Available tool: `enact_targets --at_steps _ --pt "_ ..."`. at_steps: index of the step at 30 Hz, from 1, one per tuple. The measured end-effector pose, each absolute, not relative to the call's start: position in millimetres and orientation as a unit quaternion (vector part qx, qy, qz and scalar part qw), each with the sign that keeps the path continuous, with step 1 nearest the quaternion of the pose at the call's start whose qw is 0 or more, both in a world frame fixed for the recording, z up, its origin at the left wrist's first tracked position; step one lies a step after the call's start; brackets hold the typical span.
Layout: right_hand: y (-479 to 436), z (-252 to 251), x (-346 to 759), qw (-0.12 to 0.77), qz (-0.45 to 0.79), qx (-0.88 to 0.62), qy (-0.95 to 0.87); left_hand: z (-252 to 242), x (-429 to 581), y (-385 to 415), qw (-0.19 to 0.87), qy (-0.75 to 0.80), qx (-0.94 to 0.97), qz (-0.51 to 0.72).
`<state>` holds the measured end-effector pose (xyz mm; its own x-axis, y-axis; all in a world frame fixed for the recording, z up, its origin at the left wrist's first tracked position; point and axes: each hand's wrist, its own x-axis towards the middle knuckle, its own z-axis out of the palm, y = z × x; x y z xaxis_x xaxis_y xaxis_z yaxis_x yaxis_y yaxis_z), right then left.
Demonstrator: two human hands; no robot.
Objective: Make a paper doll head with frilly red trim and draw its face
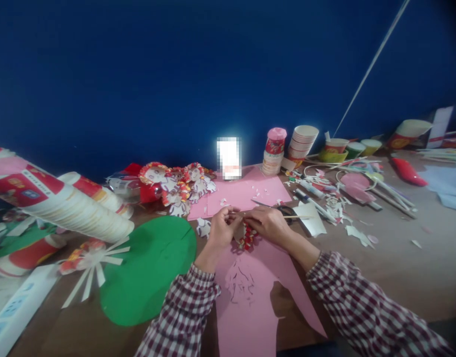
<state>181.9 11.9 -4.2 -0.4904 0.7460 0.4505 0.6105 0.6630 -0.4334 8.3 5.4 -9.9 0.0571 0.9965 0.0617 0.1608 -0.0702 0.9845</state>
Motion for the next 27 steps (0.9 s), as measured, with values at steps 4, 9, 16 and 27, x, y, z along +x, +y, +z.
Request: enact_targets --at_steps 4,9,16,27 --pt "11.8 -3.8 181.7 0.317 0.108 -0.394 -0.856 -7.2 8.5 3.9 0.460 0.515 0.560 0.458" --pt "11.6 -4.7 180.7 0.323 0.095 -0.396 -0.854 -8.6 7.8 4.7 0.459 0.505 0.568 0.461" --pt "11.5 -5.9 181.8 0.320 0.083 -0.398 -0.856 -14.7 6.4 6.8 0.455 0.491 0.587 0.456" --pt "10.9 -6.9 181.3 0.305 0.070 -0.401 -0.861 -12.4 6.7 6.2 0.437 0.507 0.591 0.449"
